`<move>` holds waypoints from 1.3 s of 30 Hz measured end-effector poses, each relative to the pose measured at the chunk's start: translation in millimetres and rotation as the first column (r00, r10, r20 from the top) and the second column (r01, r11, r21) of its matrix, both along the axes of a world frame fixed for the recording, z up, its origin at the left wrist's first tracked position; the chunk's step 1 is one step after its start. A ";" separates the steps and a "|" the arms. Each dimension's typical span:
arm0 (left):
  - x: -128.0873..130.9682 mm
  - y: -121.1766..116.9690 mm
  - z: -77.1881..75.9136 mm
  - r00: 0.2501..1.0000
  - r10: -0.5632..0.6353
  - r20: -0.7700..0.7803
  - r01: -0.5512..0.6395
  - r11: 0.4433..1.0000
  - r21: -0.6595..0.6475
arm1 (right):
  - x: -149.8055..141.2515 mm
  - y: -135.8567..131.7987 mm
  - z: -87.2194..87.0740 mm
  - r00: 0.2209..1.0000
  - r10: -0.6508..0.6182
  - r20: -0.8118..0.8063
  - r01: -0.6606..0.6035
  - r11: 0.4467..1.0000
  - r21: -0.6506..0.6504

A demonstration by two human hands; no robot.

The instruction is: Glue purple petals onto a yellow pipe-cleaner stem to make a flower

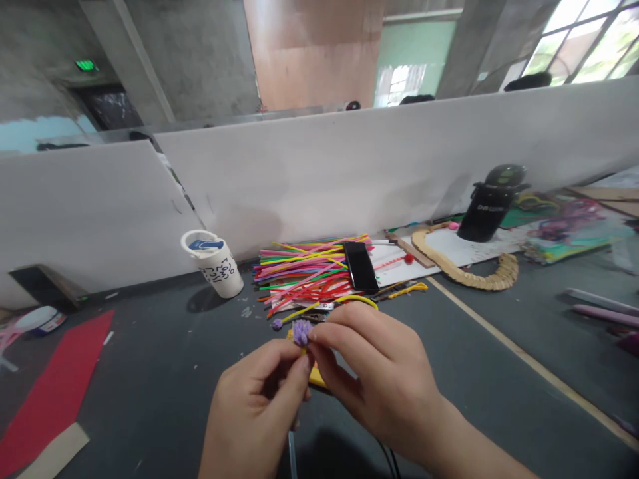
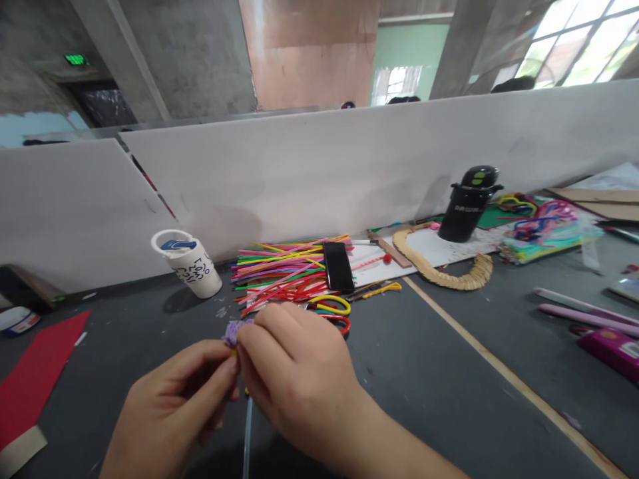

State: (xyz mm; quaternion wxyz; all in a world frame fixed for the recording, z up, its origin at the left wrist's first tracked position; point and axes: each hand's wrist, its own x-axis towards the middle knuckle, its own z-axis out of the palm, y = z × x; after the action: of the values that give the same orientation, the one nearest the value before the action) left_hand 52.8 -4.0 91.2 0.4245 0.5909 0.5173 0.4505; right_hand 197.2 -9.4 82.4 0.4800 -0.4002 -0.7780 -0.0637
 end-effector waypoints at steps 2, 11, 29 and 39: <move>-0.6 0.8 -0.6 1.000 0.009 -0.003 -0.009 1.000 0.004 | -0.1 0.1 0.2 1.000 -0.004 -0.005 0.004 1.000 0.004; -2.6 6.2 4.2 0.987 0.035 0.158 0.007 0.967 -0.254 | 5.1 -1.7 6.6 0.988 0.075 -0.134 -0.087 0.992 -0.088; -0.2 2.3 6.7 0.992 0.031 0.120 -0.003 0.974 -0.228 | -0.3 0.6 -1.2 0.993 -0.072 0.093 0.063 0.993 0.103; -3.3 2.6 1.8 0.999 -0.015 0.036 0.019 0.993 -0.120 | 0.0 -0.4 0.0 0.995 -0.049 0.086 0.042 0.996 0.083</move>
State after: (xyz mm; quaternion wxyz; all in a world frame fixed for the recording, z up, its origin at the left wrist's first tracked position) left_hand 49.5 -1.4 93.0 0.4722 0.5607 0.5309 0.4251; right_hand 197.2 -9.8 82.4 0.4597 -0.3949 -0.7857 -0.1238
